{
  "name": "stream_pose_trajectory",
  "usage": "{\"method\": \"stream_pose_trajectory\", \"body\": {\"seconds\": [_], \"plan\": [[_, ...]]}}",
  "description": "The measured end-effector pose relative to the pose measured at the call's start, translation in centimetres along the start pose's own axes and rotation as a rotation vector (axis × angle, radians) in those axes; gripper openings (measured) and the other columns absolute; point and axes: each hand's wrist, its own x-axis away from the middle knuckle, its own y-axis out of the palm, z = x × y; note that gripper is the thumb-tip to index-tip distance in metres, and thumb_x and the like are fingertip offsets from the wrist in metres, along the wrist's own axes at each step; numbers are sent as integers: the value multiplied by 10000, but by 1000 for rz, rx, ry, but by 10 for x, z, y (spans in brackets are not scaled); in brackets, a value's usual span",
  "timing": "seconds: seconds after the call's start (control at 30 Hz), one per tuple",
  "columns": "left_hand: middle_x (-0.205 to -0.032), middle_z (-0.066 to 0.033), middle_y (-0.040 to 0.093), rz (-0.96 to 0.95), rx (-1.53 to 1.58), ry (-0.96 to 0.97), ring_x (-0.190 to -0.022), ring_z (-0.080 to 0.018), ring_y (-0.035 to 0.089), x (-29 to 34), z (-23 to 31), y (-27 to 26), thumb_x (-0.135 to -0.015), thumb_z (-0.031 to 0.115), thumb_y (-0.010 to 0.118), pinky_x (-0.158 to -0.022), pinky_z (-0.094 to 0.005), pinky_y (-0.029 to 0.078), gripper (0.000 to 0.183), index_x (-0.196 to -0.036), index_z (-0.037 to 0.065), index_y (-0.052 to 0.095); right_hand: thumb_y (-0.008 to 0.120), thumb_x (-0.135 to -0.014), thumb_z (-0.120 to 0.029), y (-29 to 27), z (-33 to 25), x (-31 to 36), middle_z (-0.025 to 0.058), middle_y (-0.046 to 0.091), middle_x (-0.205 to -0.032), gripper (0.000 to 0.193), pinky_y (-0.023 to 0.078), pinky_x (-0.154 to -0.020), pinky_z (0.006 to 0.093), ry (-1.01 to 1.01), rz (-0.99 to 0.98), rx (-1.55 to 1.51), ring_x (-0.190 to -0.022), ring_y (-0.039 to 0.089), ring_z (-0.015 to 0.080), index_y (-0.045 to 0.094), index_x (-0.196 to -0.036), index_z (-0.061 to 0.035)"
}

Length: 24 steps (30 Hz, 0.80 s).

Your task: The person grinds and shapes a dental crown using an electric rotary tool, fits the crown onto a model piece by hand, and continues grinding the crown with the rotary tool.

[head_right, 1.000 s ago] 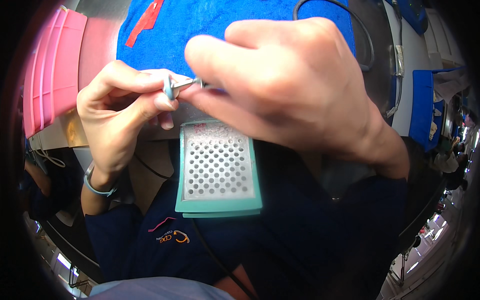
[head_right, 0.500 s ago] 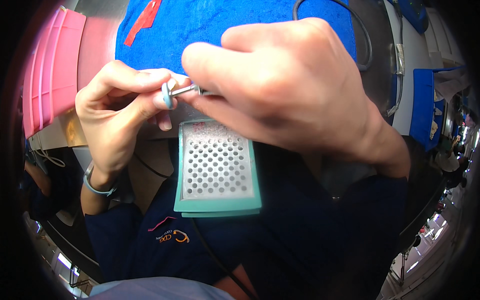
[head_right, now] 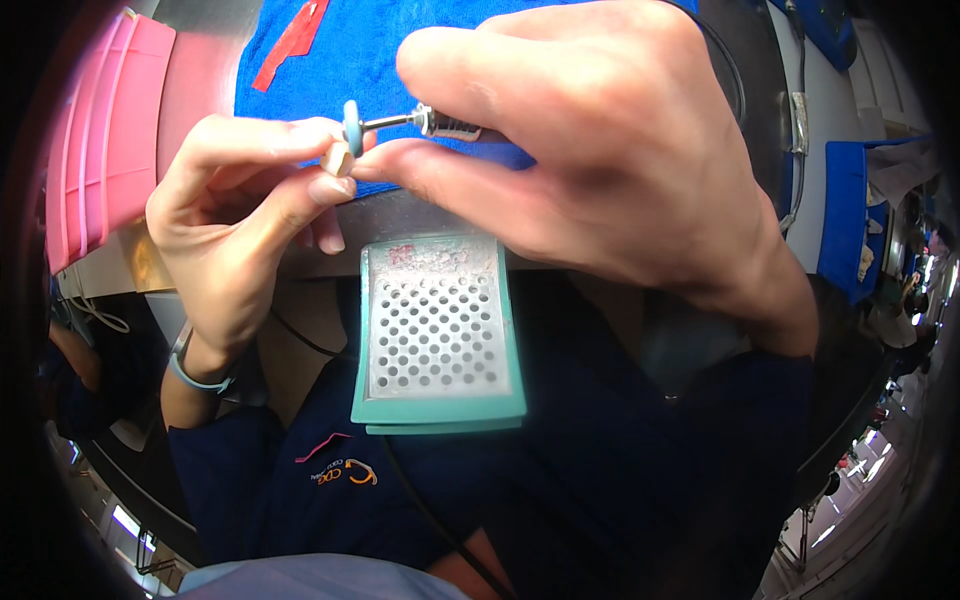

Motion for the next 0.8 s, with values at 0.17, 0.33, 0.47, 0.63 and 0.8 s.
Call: {"method": "stream_pose_trajectory", "body": {"seconds": [0.17, 0.33, 0.47, 0.63, 0.8], "plan": [[-867, -131, 668, -51, -111, 32, -692, -131, 643, -2, 1, -1, -811, -134, 634, -540, -221, 522, 208, -989, -32, 599, 770, -705, -30, -3, 2, 2, 57, 514, -600, 157, 330, -430, 291, -26, 11, 3, -480, 490, 159, 617, -724, 1], [-901, -151, 680, -57, -98, 96, -680, -147, 658, -3, -4, 1, -815, -116, 640, -540, -212, 520, 207, -997, -31, 591, 757, -699, -19, -2, 4, 5, 63, 520, -605, 147, 351, -428, 288, -47, 21, -13, -481, 505, 168, 618, -743, 2], [-981, -200, 682, -36, -55, 112, -715, -173, 684, -4, 1, 4, -828, -98, 633, -536, -206, 518, 179, -985, -30, 581, 749, -669, -11, 5, 3, 5, 63, 512, -605, 170, 373, -426, 281, -86, 127, -28, -481, 515, 172, 600, -751, -4], [-981, -226, 684, -112, -147, 106, -736, -187, 699, -3, -1, -7, -837, -81, 634, -536, -198, 515, 160, -978, -30, 578, 766, -647, -35, 8, 0, 4, 60, 501, -600, 211, 365, -416, 281, -58, 91, 48, -474, 501, 166, 576, -736, -10], [-930, -208, 693, -109, -134, 89, -718, -184, 697, 0, -2, -12, -834, -84, 635, -544, -196, 516, 153, -968, -33, 585, 781, -638, -54, 15, -2, 2, 51, 486, -594, 233, 354, -407, 280, -78, 101, 93, -467, 485, 157, 570, -731, -18]]}}
